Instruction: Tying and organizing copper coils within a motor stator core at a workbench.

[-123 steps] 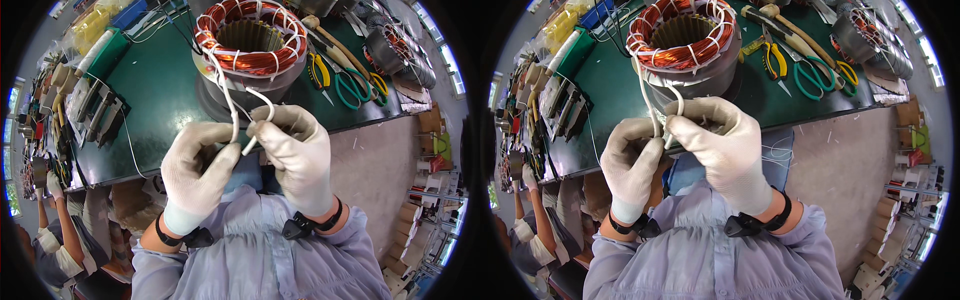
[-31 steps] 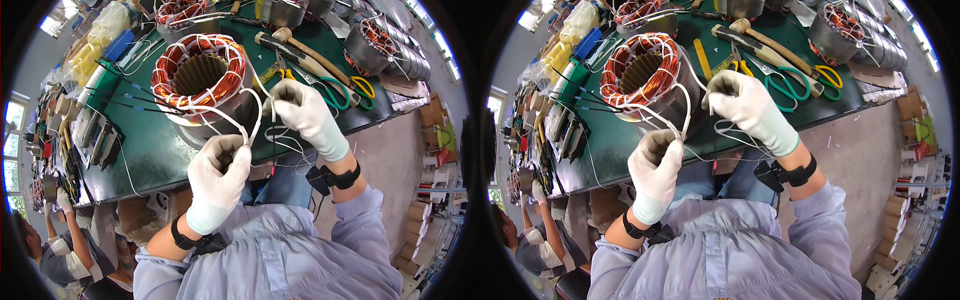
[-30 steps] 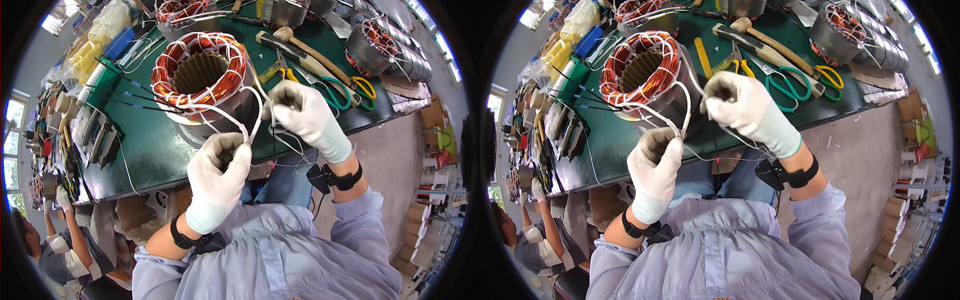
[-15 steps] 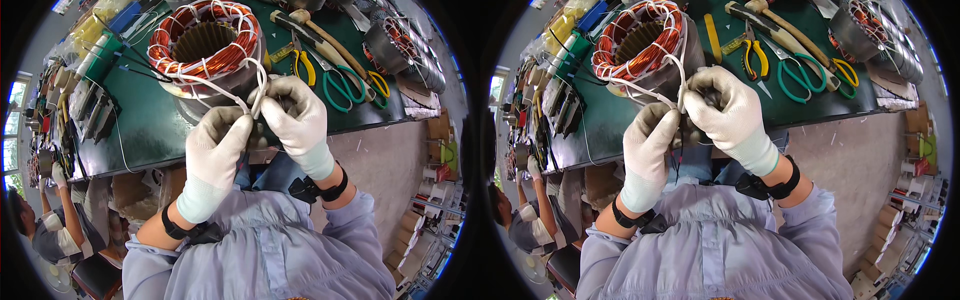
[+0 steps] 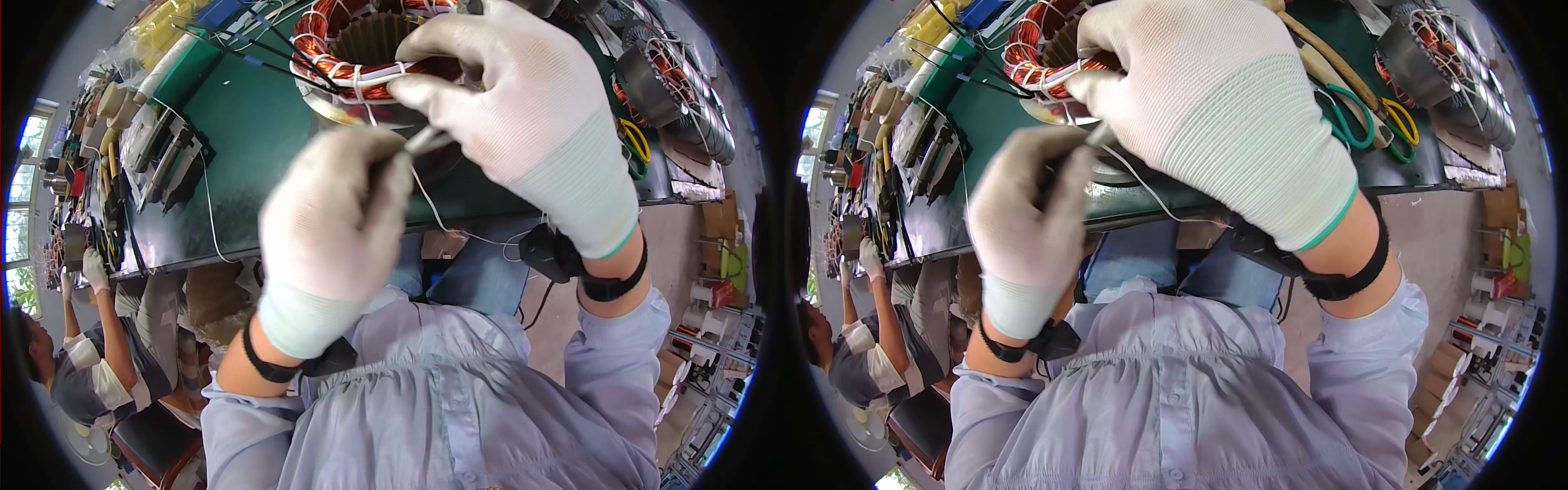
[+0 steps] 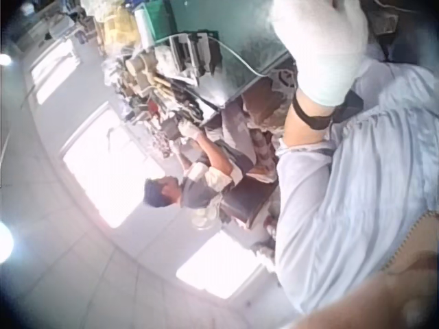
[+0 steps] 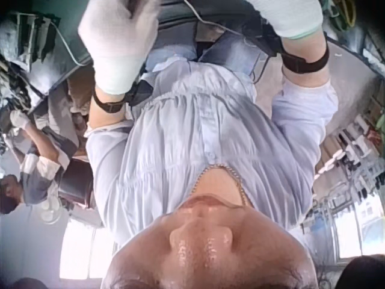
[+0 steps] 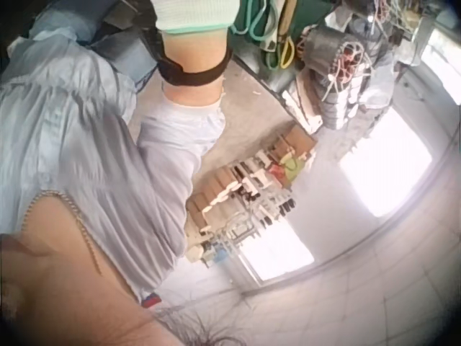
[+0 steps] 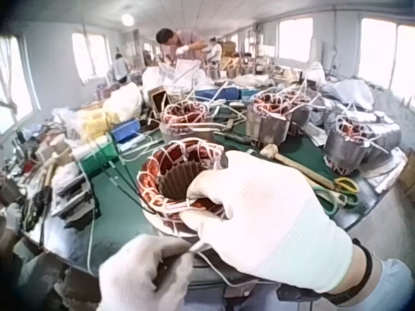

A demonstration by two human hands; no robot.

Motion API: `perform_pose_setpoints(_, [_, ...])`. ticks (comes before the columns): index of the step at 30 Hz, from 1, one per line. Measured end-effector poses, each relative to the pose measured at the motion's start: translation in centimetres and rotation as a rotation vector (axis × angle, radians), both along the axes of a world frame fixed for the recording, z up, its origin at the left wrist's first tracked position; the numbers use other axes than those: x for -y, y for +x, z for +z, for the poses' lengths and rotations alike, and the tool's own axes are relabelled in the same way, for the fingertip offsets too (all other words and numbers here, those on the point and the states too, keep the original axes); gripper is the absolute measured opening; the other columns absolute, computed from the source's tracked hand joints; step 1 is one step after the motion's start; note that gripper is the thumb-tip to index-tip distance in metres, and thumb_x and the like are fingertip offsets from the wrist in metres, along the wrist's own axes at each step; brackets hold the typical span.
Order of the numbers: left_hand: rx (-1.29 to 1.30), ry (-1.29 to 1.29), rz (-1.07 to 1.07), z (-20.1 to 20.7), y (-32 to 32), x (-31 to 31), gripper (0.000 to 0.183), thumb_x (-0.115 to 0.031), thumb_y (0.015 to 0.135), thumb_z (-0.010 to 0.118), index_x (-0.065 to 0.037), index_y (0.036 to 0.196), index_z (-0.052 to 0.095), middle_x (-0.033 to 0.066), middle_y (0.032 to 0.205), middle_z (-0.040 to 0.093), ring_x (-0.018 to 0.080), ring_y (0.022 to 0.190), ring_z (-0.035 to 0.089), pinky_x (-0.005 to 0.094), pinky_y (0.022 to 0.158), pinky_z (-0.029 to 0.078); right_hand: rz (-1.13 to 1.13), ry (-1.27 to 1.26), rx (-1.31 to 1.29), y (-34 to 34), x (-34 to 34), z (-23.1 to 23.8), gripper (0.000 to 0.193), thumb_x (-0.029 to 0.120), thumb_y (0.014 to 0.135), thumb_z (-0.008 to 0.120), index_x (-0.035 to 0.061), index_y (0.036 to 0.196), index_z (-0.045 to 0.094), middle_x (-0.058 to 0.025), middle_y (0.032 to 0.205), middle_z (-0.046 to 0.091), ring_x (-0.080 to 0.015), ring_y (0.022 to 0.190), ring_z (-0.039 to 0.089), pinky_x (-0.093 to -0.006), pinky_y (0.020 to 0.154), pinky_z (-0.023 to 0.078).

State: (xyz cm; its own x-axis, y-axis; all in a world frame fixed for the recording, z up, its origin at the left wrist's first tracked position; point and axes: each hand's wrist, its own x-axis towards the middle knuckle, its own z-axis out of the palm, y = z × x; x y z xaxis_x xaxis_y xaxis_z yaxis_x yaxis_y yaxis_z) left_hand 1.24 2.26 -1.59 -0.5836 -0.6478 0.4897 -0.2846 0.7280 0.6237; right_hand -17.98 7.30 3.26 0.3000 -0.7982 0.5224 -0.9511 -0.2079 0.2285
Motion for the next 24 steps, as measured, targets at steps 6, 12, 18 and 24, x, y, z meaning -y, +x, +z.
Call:
perform_pose_setpoints(6, [-0.018,-0.052,0.03,0.6,-0.5,3.0,0.014,-0.004,0.091,0.073,0.0,0.104,0.074,0.0024,0.087,0.072,0.0043,0.075,0.063,0.0205,0.071,0.051,-0.121,0.108,0.509,1.9,-0.3,1.1,0.022,0.033,0.089,0.072,0.0111,0.094,0.074,-0.0109,0.082,0.06,-0.0302,0.076,0.063,-0.0381,0.07,0.051])
perform_pose_setpoints(12, [-0.143,-0.072,0.041,-0.6,-0.9,3.0,0.013,-0.001,0.089,0.076,0.001,0.101,0.073,0.0038,0.091,0.073,0.0049,0.079,0.065,0.0197,0.074,0.053,-0.068,0.152,0.456,0.1,0.3,-0.3,0.034,0.037,0.085,0.075,0.0119,0.106,0.068,-0.0117,0.088,0.056,-0.0308,0.078,0.062,-0.039,0.069,0.051])
perform_pose_setpoints(18, [-0.015,-0.275,0.098,0.2,-1.1,2.6,0.015,0.0,0.086,0.079,-0.001,0.1,0.075,0.0084,0.094,0.073,0.0103,0.08,0.069,0.0226,0.074,0.054,0.192,-0.113,0.211,-1.5,0.6,-1.7,0.037,0.028,0.079,0.076,0.013,0.112,0.066,-0.0108,0.091,0.054,-0.0275,0.075,0.064,-0.0355,0.06,0.051])
perform_pose_setpoints(24, [0.136,-0.077,-0.129,2.5,-0.6,4.6,0.022,-0.001,0.08,0.081,-0.006,0.101,0.076,0.0139,0.107,0.069,0.0193,0.076,0.066,0.0284,0.067,0.052,0.154,-0.216,0.224,-2.8,2.2,-4.2,0.038,0.035,0.081,0.077,0.0172,0.113,0.067,-0.0102,0.088,0.055,-0.0267,0.07,0.065,-0.0365,0.056,0.051])
